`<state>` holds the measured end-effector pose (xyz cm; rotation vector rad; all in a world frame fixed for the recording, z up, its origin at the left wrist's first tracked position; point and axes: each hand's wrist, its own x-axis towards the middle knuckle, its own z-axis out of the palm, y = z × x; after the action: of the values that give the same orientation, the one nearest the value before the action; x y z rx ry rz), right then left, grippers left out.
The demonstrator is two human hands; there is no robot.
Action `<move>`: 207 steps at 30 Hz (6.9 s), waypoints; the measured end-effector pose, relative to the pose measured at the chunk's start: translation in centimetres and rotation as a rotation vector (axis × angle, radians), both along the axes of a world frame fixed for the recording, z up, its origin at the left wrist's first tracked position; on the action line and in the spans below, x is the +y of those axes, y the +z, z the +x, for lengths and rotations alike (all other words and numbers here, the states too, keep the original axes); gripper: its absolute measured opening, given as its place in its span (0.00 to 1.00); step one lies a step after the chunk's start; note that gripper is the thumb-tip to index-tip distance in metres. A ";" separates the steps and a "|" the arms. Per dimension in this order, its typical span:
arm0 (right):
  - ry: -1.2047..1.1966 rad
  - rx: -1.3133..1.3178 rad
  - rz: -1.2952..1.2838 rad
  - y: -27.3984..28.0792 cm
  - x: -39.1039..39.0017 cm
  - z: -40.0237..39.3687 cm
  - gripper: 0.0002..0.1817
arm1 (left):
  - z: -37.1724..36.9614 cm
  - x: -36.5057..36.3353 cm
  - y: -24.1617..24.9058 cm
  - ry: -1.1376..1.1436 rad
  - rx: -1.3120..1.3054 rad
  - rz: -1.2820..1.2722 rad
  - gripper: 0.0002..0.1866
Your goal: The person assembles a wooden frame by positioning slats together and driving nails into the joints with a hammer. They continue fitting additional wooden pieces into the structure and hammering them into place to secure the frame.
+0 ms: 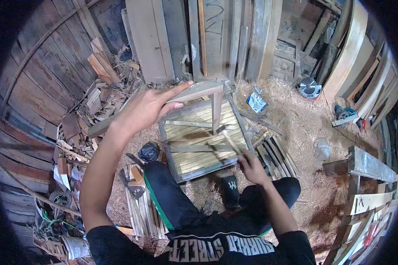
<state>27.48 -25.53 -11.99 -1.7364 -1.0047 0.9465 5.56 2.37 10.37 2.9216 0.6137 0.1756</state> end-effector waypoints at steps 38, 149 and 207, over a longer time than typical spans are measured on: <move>0.316 -1.588 0.651 18.9 7.8 12.5 0.31 | 1.2 1.8 -2.4 -0.049 -0.191 0.171 0.22; -0.096 -0.085 0.499 10.8 15.9 1.4 0.11 | 0.9 1.9 -1.8 -0.001 -0.122 0.216 0.25; 0.242 -0.983 0.339 25.3 5.4 4.8 0.39 | 2.4 0.4 -2.8 0.055 -0.186 0.116 0.22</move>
<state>32.25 -20.14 13.33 -1.7951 -1.8941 -0.0370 8.00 2.75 7.62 2.9531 0.6746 0.4985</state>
